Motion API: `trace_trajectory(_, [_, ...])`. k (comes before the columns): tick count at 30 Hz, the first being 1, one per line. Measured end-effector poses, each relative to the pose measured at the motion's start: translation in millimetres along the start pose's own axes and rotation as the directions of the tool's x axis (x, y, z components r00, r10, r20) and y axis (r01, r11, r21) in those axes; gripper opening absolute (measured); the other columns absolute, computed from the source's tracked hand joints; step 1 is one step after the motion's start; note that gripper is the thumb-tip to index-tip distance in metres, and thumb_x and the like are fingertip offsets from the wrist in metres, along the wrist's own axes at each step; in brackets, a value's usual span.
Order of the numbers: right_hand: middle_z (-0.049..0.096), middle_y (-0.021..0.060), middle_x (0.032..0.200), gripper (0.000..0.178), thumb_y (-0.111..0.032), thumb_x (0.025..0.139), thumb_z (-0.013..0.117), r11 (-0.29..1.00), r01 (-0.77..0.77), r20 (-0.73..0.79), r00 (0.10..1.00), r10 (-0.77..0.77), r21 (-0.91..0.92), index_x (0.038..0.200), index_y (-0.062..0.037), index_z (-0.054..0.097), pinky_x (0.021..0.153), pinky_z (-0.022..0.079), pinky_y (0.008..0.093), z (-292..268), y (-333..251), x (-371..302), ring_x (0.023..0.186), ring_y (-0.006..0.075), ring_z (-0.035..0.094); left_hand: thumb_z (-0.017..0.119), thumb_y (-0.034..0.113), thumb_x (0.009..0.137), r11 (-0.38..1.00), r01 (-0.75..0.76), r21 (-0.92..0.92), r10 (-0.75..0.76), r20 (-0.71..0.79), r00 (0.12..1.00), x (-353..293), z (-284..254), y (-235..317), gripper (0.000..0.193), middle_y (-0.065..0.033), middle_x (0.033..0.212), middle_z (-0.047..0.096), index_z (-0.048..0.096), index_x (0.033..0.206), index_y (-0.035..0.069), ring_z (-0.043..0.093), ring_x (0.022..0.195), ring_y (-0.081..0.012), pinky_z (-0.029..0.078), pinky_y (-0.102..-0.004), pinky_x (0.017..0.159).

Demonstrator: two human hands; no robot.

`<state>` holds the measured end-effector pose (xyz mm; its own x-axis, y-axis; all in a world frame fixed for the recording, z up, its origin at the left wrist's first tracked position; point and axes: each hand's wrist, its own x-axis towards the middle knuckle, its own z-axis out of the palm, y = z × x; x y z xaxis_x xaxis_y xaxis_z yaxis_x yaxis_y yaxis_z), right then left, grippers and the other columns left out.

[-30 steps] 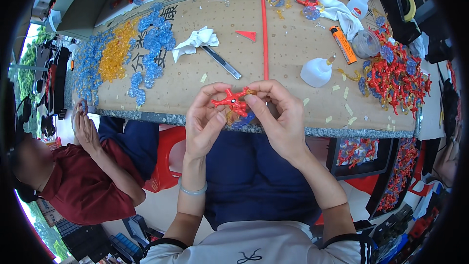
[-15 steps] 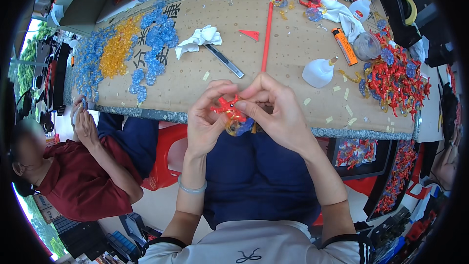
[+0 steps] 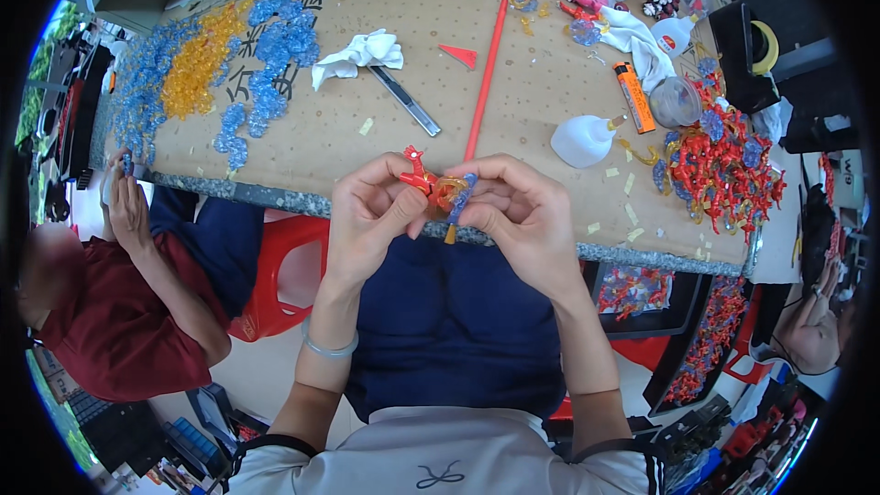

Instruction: Assemble and glue small plastic toy components at a factory workbench.

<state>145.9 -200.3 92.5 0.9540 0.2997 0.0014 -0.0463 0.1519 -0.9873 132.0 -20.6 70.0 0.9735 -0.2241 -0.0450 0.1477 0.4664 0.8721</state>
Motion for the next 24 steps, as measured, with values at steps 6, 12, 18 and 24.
trace_trajectory(6, [0.066, 0.0129, 0.087, 0.021, 0.0, 0.085, 0.065, 0.967, -0.156, 0.074, 0.987, 0.143, 0.204, 0.103, 0.0092, 0.058, 0.068, 0.054, 0.0241, -15.2, 8.1, 5.4, 0.073, 0.0141, 0.065, 0.059, 0.008, 0.092, 0.992, 0.115, 0.047, -0.112, -0.052, 0.992, 1.7, 5.4, 14.9, 0.013, -0.0074, 0.082, 0.062, 0.057, 0.096, -0.005, 0.051, 0.058, -0.0054, 0.039, -0.0187, 0.051])
trace_trajectory(12, [0.066, 0.0127, 0.08, 0.009, 0.003, 0.085, 0.062, 0.975, -0.135, 0.062, 0.99, 0.126, 0.176, 0.091, 0.0093, 0.061, 0.058, 0.053, 0.0231, -14.5, 10.9, 5.3, 0.066, 0.0139, 0.064, 0.058, 0.004, 0.09, 0.995, 0.081, 0.06, -0.078, -0.055, 0.995, 2.9, 6.6, 14.2, 0.009, -0.0053, 0.074, 0.06, 0.059, 0.093, -0.004, 0.051, 0.054, -0.0049, 0.034, -0.0179, 0.046])
trace_trajectory(18, [0.065, 0.0114, 0.075, 0.003, 0.006, 0.086, 0.06, 0.98, -0.108, 0.014, 0.994, 0.107, 0.164, 0.087, 0.008, 0.061, 0.051, 0.051, 0.0211, -10.1, 13.2, 4.0, 0.06, 0.0117, 0.062, 0.058, 0.004, 0.089, 0.99, 0.109, 0.087, -0.102, -0.086, 0.991, 5.6, 8.6, 15.3, 0.007, -0.0041, 0.069, 0.059, 0.06, 0.089, -0.002, 0.05, 0.05, -0.0049, 0.028, -0.0173, 0.042])
trace_trajectory(24, [0.065, 0.0089, 0.072, 0.004, 0.003, 0.087, 0.06, 0.981, -0.124, 0.017, 0.992, 0.123, 0.149, 0.088, 0.0065, 0.061, 0.051, 0.049, 0.0197, -6.8, 7.1, 3.5, 0.059, 0.0091, 0.06, 0.059, 0.007, 0.088, 0.978, 0.207, 0.009, -0.206, -0.072, 0.976, 5.7, 6.3, 22.4, 0.009, -0.0057, 0.071, 0.06, 0.061, 0.089, -0.002, 0.051, 0.05, -0.0048, 0.028, -0.0169, 0.042])
